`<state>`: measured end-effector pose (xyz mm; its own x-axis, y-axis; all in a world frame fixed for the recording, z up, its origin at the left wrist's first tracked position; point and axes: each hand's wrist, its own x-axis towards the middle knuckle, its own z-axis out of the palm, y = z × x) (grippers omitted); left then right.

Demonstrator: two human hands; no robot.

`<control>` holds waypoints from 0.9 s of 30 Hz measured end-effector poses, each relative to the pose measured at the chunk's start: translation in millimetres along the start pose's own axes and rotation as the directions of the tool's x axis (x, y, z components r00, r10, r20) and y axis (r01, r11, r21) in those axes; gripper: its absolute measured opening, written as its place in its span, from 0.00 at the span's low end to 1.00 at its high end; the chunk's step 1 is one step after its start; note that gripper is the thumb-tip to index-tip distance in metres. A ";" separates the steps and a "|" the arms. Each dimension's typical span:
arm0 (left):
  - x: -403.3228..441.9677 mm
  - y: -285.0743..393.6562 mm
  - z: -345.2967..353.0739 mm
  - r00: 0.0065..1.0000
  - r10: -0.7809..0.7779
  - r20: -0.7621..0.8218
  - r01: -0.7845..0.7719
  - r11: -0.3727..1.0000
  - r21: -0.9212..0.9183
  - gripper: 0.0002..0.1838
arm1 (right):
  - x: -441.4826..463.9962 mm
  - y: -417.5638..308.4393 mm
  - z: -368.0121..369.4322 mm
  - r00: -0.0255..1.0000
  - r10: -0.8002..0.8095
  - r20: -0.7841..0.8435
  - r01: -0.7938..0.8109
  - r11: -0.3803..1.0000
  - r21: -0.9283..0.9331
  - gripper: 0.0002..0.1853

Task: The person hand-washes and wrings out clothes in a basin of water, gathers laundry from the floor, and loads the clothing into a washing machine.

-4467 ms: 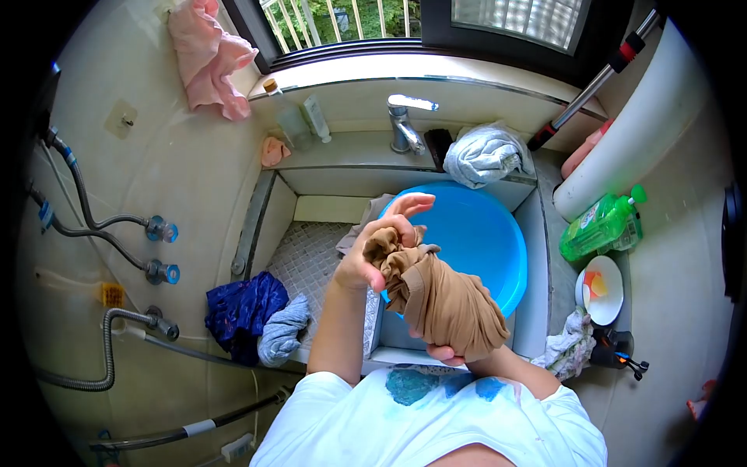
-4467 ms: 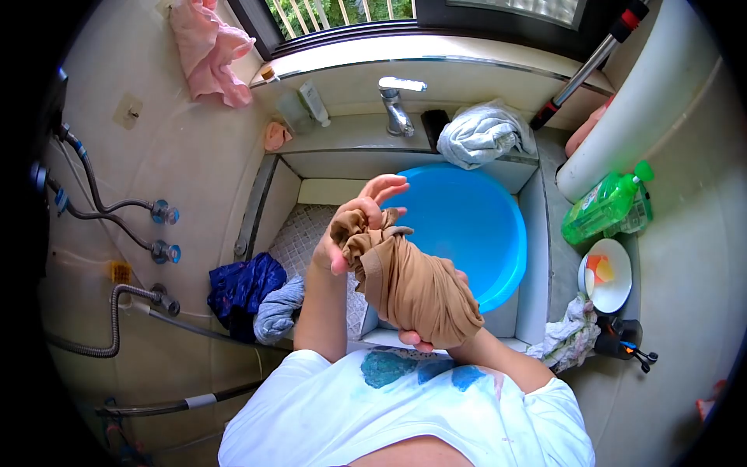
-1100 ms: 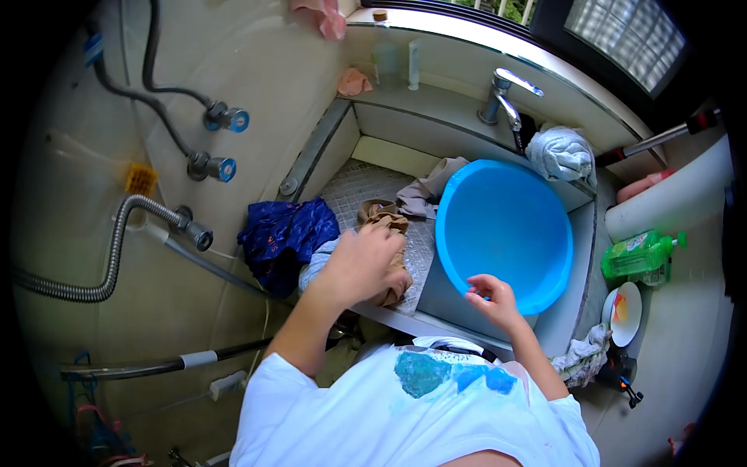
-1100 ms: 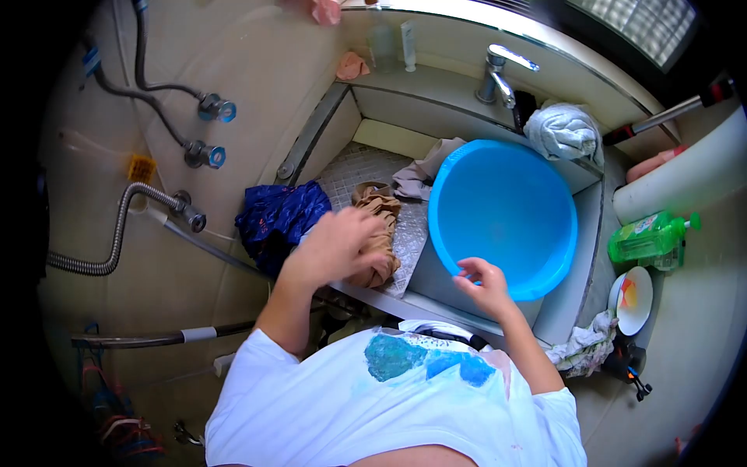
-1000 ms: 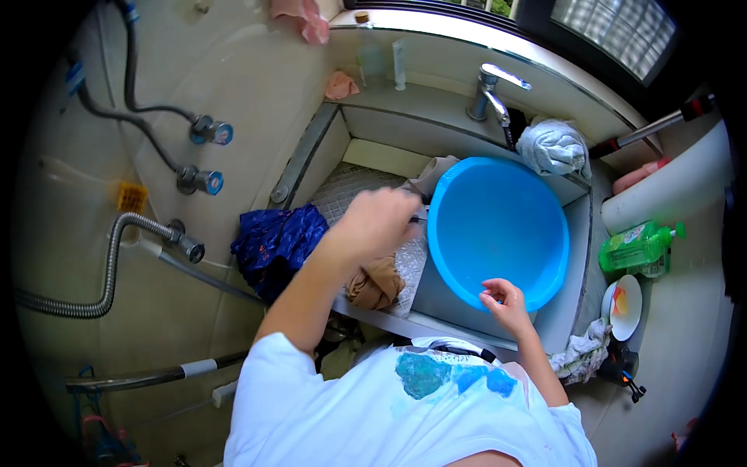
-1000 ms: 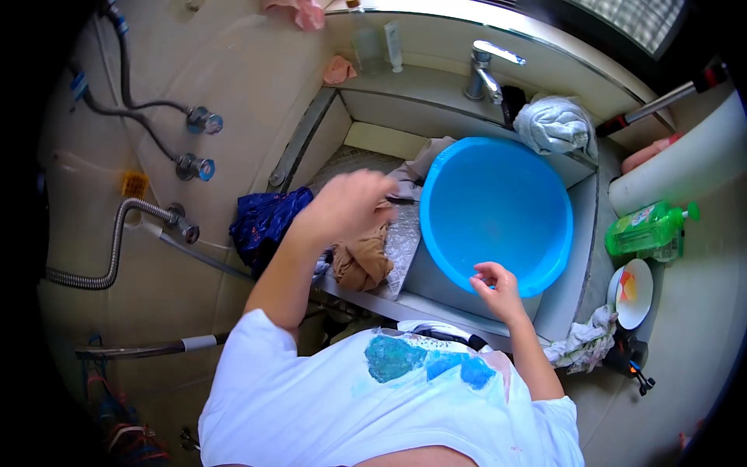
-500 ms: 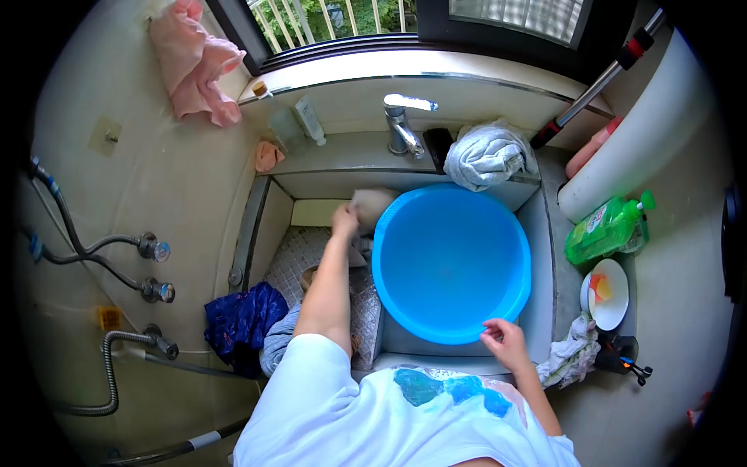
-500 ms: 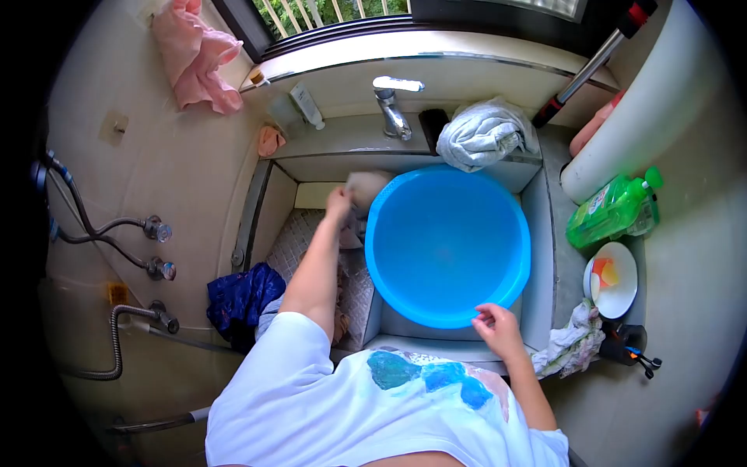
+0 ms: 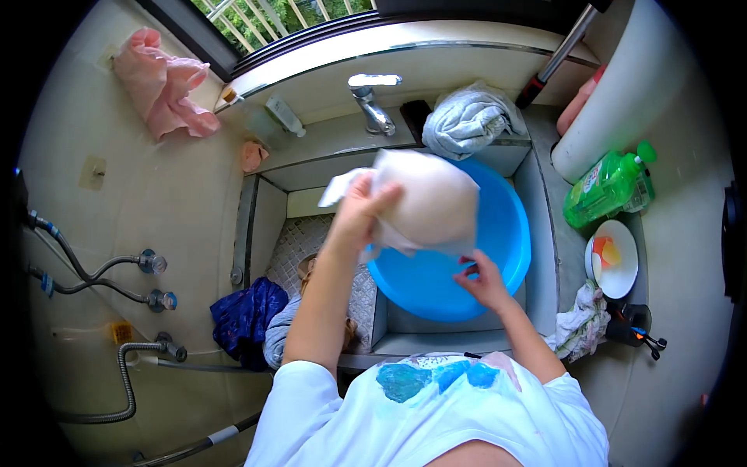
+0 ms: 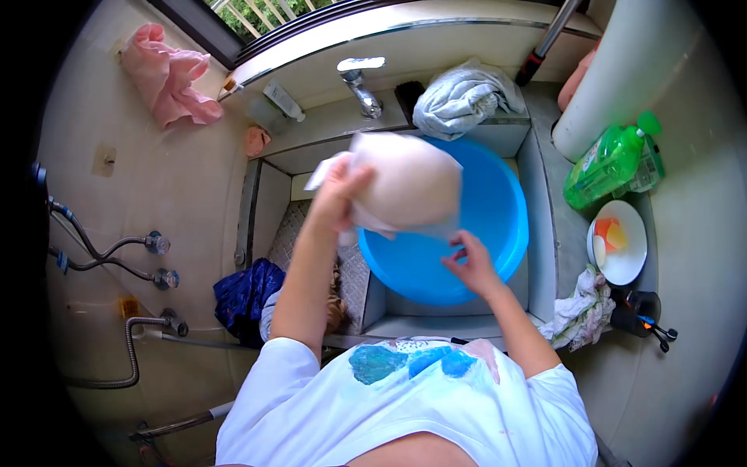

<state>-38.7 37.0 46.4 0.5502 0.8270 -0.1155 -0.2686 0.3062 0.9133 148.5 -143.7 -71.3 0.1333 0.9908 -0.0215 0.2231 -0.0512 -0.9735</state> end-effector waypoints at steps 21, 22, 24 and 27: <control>34.3 -248.6 -40.0 0.979 -0.199 0.037 0.072 0.514 0.855 0.44 | 92.4 145.3 22.0 0.888 0.344 0.304 -0.037 0.713 -0.700 0.37; 32.2 -244.4 -44.7 0.986 -0.162 0.045 0.041 0.492 0.870 0.39 | 95.6 140.2 25.1 0.938 0.325 0.121 -0.116 0.623 -0.774 0.33; 27.2 -235.4 -49.7 0.964 -0.236 -0.124 0.257 0.704 0.662 0.37 | 96.8 117.6 22.1 0.957 0.284 -0.054 -0.204 0.532 -0.822 0.30; 10.2 -179.5 -27.9 0.888 -0.352 -0.295 0.432 0.860 0.272 0.31 | 94.0 37.7 -6.5 0.920 0.228 0.318 0.068 0.707 -0.704 0.26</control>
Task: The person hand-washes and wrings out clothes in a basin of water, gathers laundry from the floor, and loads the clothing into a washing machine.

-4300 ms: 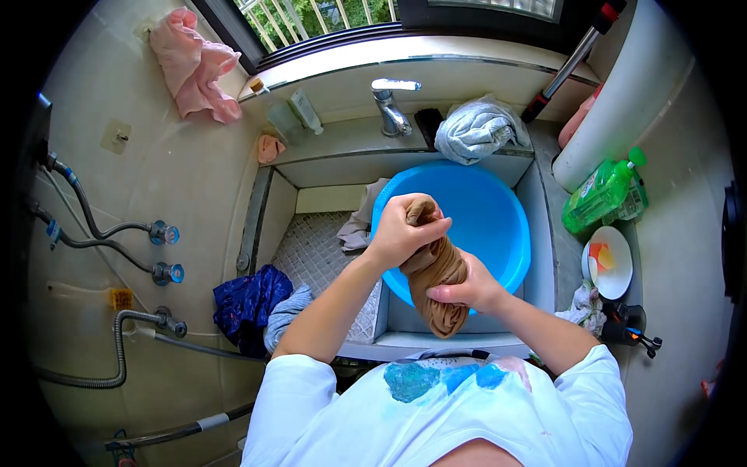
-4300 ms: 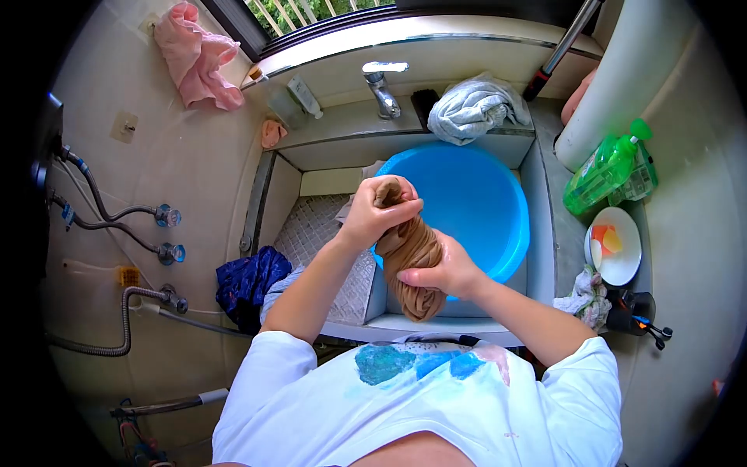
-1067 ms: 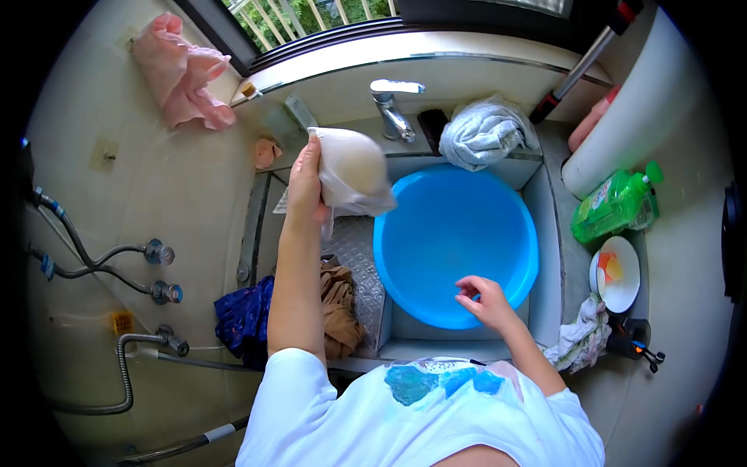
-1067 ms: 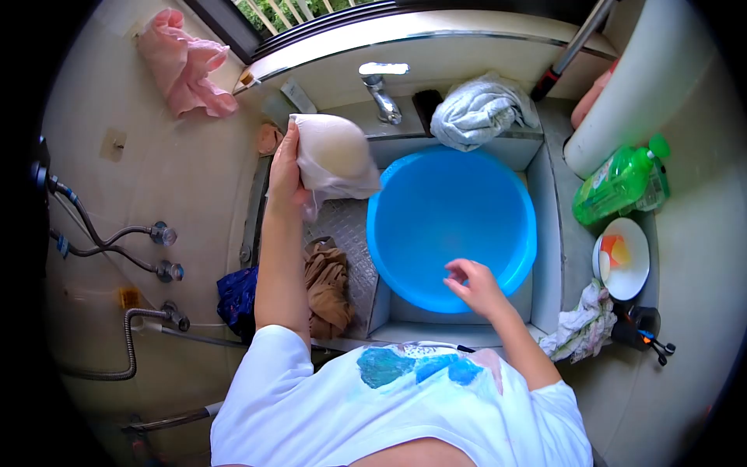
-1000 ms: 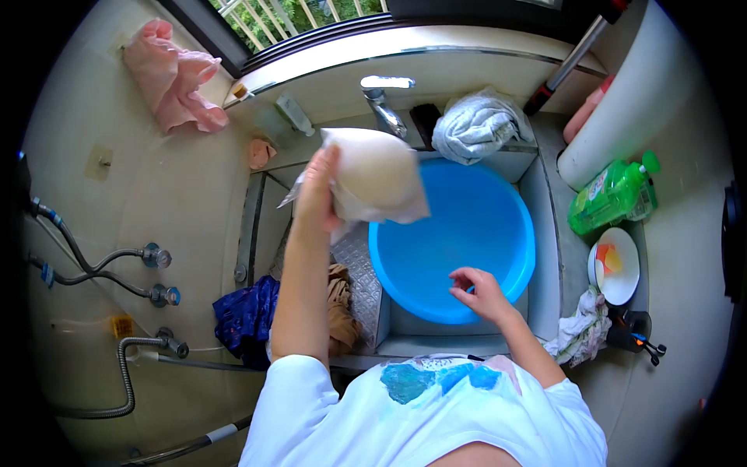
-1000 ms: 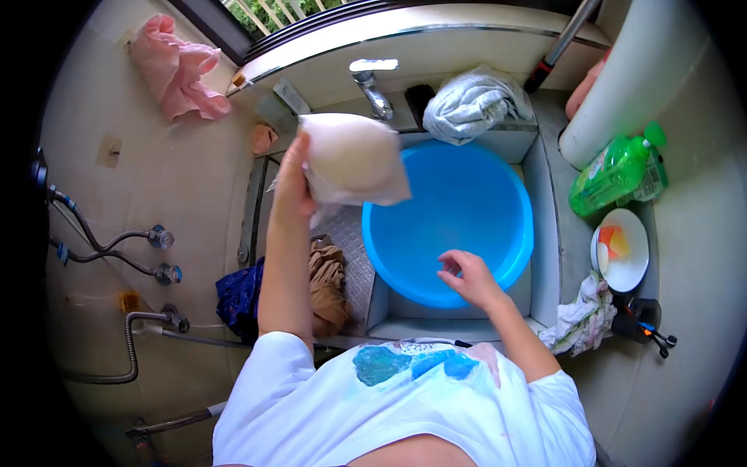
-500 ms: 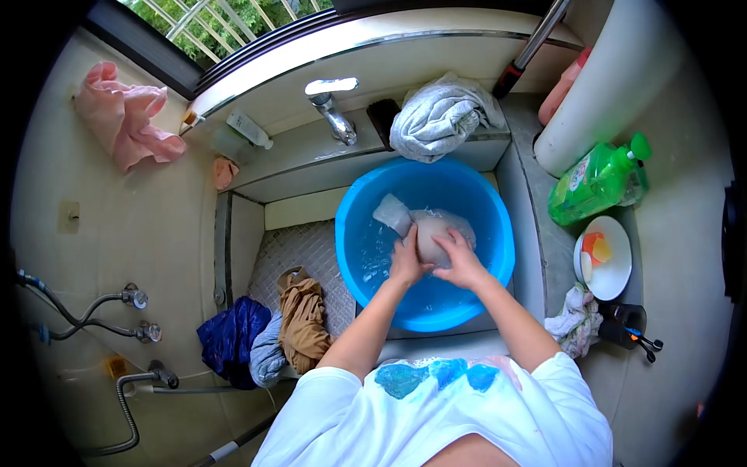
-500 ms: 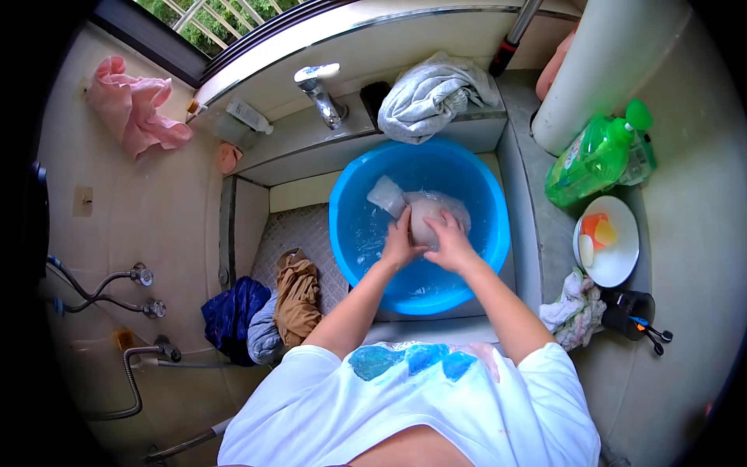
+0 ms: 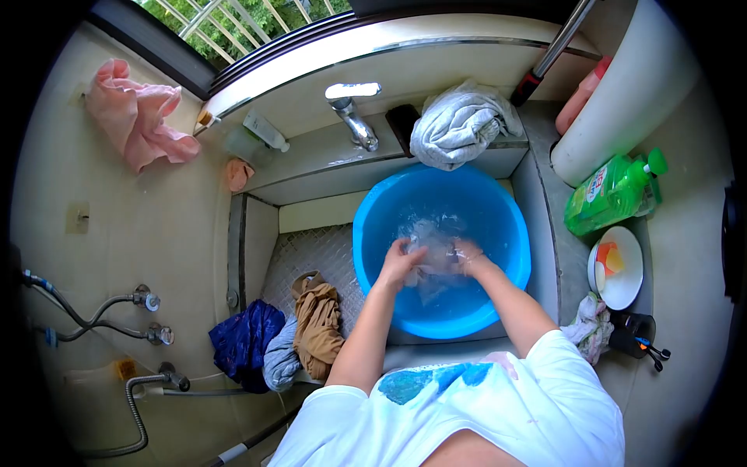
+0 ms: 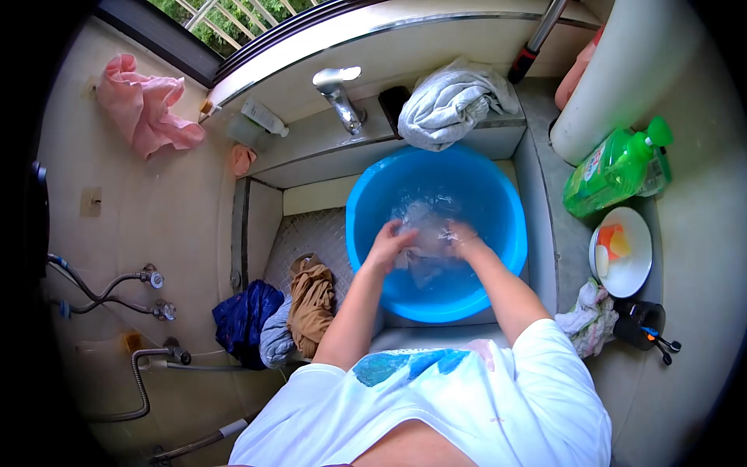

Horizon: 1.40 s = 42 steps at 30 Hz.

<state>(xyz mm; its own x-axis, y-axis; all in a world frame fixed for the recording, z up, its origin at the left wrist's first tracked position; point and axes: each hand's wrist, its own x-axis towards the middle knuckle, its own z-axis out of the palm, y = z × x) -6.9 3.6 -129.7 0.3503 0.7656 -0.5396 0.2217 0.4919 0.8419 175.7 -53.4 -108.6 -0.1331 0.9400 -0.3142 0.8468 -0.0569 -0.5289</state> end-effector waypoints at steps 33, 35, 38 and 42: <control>41.6 -48.7 32.8 0.967 -0.012 0.253 -0.245 0.212 0.946 0.25 | 15.9 42.7 41.7 0.969 0.240 0.060 -0.229 0.963 -0.142 0.41; 38.6 -41.0 22.5 0.976 -0.078 0.205 -0.184 0.217 0.959 0.21 | 46.0 94.4 98.1 0.993 0.113 0.030 -0.103 0.968 -0.230 0.42; 26.5 -29.3 7.6 0.988 0.120 0.094 -0.150 0.645 0.749 0.11 | 31.2 84.6 68.2 0.989 0.009 0.144 0.040 0.943 -0.331 0.44; -13.4 18.9 -7.2 0.983 0.163 -0.085 -0.145 0.972 0.182 0.08 | -9.8 37.2 -1.6 0.984 0.166 0.067 -0.176 0.964 0.199 0.43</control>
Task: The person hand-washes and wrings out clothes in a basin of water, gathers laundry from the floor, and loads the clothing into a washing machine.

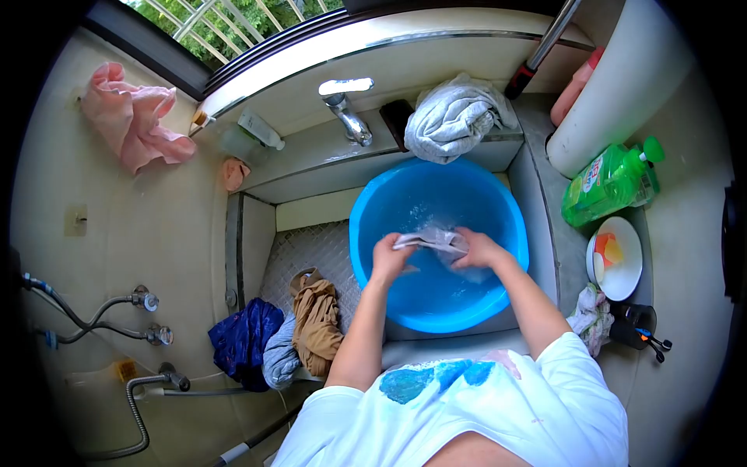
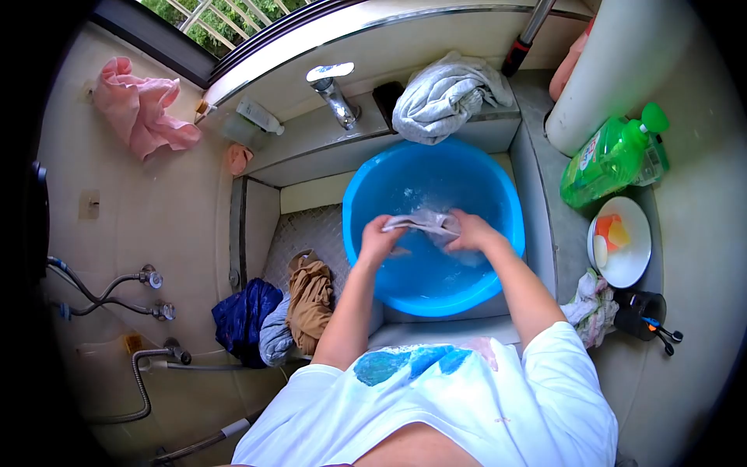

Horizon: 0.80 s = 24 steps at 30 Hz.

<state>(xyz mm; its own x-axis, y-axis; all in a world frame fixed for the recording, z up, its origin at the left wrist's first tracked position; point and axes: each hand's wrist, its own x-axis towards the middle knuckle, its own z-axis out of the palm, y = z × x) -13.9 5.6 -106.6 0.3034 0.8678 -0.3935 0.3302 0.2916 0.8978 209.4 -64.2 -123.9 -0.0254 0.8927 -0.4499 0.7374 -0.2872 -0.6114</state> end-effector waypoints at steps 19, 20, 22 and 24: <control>-20.9 -10.9 29.6 0.947 0.268 0.178 -0.318 0.698 0.641 0.36 | -66.6 -27.9 -19.1 0.972 -0.001 -0.235 -0.075 0.946 -0.314 0.43; -27.7 0.4 41.0 0.969 0.127 0.211 -0.244 0.599 0.763 0.35 | -59.8 -35.0 -14.5 0.973 0.004 -0.229 -0.078 0.947 -0.313 0.43; -21.7 -4.2 60.2 0.975 -0.020 0.220 -0.184 0.473 0.862 0.33 | -43.5 -38.9 -6.5 0.985 0.140 -0.103 -0.163 0.949 -0.272 0.46; 4.2 -48.7 70.8 0.953 -0.060 0.296 -0.271 0.262 0.926 0.31 | -18.3 -27.8 7.0 0.988 0.148 -0.039 -0.153 0.953 -0.261 0.46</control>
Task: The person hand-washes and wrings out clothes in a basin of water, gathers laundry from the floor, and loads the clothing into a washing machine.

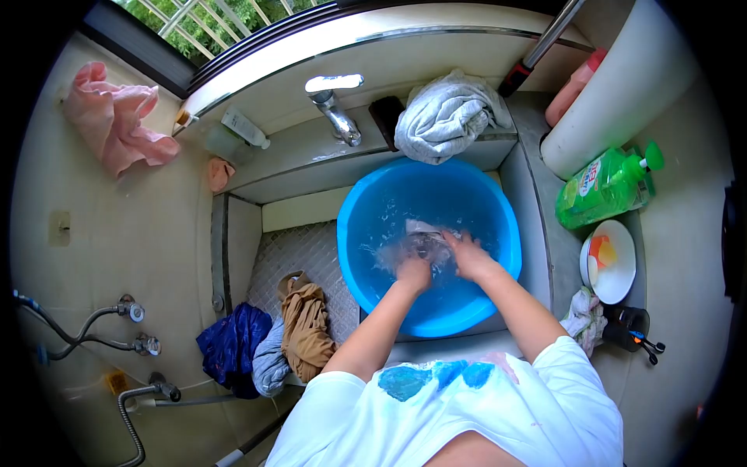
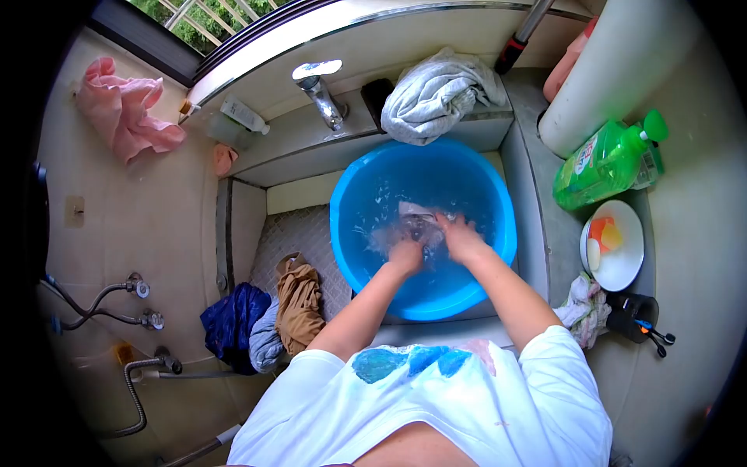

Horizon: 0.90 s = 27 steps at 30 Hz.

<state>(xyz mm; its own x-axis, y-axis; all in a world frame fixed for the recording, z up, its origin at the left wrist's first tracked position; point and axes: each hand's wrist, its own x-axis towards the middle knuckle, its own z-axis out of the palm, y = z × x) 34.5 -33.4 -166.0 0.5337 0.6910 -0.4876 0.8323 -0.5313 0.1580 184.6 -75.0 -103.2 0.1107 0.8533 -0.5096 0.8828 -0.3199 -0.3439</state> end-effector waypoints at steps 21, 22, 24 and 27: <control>-42.8 -44.0 -56.0 0.769 -0.389 -0.507 -0.185 0.624 -0.759 0.23 | -47.4 11.2 -75.1 0.988 -0.121 0.094 -0.112 -0.148 0.983 0.16; -51.0 -42.9 -61.8 0.765 -0.389 -0.513 -0.192 0.623 -0.758 0.23 | -57.5 -2.3 -85.3 0.990 -0.070 0.119 -0.134 -0.285 0.949 0.13; -65.2 -42.0 -68.7 0.834 -0.272 -0.480 -0.392 0.320 -0.863 0.27 | -64.6 -2.2 -95.0 0.974 -0.203 0.104 -0.181 -0.411 0.893 0.13; -83.1 -34.8 -66.9 0.793 -0.038 -0.608 -0.608 0.006 -0.794 0.31 | -78.4 -12.9 -109.5 0.935 -0.348 0.066 -0.267 -0.569 0.778 0.11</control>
<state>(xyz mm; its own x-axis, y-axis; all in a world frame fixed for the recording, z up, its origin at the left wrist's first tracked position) -28.8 -39.5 -73.5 0.4830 0.8660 0.1297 -0.2005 -0.0348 0.9791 214.5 -92.6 27.6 -0.2340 0.8820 -0.4091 -0.8868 -0.3662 -0.2821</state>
